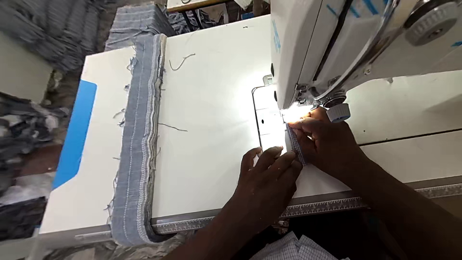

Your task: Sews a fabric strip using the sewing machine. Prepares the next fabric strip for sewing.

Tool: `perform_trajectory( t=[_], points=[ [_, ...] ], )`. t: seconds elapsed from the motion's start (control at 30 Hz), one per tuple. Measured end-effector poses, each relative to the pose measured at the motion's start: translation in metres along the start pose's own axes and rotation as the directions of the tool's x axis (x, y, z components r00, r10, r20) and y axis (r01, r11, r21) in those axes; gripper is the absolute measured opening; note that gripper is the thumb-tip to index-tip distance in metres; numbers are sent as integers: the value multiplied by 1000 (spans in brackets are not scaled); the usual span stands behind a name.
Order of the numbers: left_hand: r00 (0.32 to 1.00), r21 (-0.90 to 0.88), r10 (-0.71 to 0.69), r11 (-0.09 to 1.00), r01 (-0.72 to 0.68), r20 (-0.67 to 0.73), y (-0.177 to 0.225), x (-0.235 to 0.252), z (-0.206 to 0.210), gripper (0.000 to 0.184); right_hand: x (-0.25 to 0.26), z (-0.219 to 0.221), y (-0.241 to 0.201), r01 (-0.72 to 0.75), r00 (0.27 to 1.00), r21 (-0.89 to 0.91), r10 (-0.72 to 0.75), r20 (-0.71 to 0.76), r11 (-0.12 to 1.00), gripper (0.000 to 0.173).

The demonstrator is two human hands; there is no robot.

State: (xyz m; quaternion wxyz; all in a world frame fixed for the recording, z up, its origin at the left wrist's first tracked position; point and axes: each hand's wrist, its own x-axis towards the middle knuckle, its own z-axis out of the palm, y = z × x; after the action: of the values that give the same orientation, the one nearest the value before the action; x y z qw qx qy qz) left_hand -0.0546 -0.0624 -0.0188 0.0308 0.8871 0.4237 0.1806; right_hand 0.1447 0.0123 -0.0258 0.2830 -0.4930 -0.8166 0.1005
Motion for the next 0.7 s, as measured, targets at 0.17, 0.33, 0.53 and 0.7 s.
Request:
perform_trajectory(
  t=[0.17,0.33,0.53,0.7],
  points=[
    [1000,48,9,999,-9,17,-24,26,-3,30,3,3,1,10,1000,8,-11,7,1000,27],
    [1000,68,-9,998,10,-20,-47,47,4,31,4,6,7,46,998,5,-46,-45,999,22],
    [987,127,4,992,16,-159,-50,41,14,35,13,3,31,209,977,-62,-206,50,976,34],
    [982,68,29,998,-16,-186,-48,37,10,27,17,-9,44,262,960,-60,-254,116,963,37]
  ],
)
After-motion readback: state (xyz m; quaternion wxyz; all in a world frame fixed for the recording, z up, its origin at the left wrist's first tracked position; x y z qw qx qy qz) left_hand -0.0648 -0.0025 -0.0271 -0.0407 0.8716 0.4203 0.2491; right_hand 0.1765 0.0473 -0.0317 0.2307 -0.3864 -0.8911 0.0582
